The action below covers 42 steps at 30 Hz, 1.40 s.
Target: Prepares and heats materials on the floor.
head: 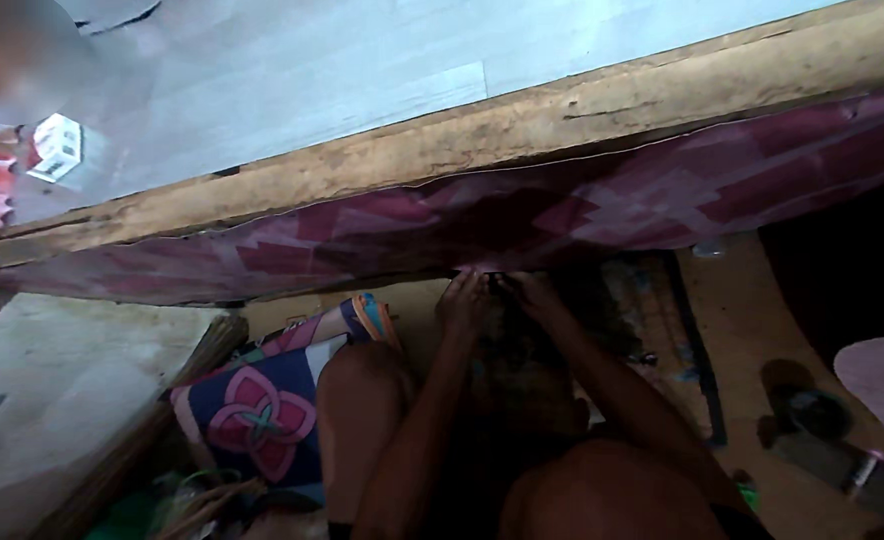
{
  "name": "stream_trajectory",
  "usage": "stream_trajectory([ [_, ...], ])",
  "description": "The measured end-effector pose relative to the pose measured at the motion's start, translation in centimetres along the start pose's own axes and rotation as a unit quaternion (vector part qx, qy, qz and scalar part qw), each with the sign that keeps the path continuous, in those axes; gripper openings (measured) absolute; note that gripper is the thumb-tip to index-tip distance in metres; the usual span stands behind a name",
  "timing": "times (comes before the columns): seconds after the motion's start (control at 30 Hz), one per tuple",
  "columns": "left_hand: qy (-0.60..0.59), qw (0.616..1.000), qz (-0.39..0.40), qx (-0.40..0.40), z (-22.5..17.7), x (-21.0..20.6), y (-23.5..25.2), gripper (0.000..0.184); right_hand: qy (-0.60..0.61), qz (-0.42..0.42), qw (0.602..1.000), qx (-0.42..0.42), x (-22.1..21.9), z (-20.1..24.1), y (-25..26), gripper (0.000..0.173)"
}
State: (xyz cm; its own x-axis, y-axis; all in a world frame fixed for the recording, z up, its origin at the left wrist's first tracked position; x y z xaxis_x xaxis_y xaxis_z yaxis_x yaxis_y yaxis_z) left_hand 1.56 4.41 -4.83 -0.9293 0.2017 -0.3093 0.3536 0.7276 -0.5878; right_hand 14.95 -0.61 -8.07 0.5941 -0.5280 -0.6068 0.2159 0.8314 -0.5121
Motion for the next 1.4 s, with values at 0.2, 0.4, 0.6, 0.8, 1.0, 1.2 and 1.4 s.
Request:
stream_trajectory([
  [0.2, -0.003, 1.0, -0.004, 0.005, 0.1, 0.2, -0.1, 0.03, 0.001, -0.008, 1.0, 0.006, -0.6, -0.2, 0.0, 0.012],
  [0.4, 0.0, 1.0, 0.001, 0.004, 0.0, 0.0, -0.1, 0.028, 0.019, -0.015, 1.0, -0.007, -0.7, -0.6, 0.2, 0.01],
  [0.6, -0.005, 1.0, 0.007, 0.007, 0.2, 0.3, 0.2, 0.028, 0.036, 0.006, 0.999, -0.004, -1.1, -1.2, 0.8, 0.009],
  [0.8, 0.002, 1.0, 0.0, 0.006, 0.2, 0.0, 0.2, 0.025, 0.026, 0.008, 0.999, 0.022, -0.6, -1.4, 1.1, 0.011],
  [1.0, 0.007, 1.0, 0.003, 0.009, 0.1, 0.2, 0.1, 0.026, 0.016, 0.02, 0.999, 0.028, -0.9, -1.5, 1.0, 0.012],
  [1.2, 0.016, 1.0, 0.0, 0.015, 0.1, 0.4, 0.2, 0.027, 0.024, 0.048, 0.997, 0.059, -1.1, -1.4, 1.1, 0.013],
  [1.4, 0.016, 1.0, -0.003, 0.015, 0.0, 0.3, 0.2, 0.026, -0.005, 0.081, 0.994, 0.079, -1.5, -1.3, 1.3, 0.014],
])
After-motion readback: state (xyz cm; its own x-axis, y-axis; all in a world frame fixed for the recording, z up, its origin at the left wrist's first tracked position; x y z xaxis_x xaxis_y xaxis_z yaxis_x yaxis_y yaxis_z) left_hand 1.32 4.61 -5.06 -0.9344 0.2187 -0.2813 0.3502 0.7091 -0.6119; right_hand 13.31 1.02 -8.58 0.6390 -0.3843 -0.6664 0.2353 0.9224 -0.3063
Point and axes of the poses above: each hand's wrist, its own y-axis towards the middle knuckle, its own x-axis out of the back of the hand, z = x × y, the point moved 8 cm from there along y, towards the middle knuckle, and after that the axes turned 14 degrees about z, right-handed, at the moved point
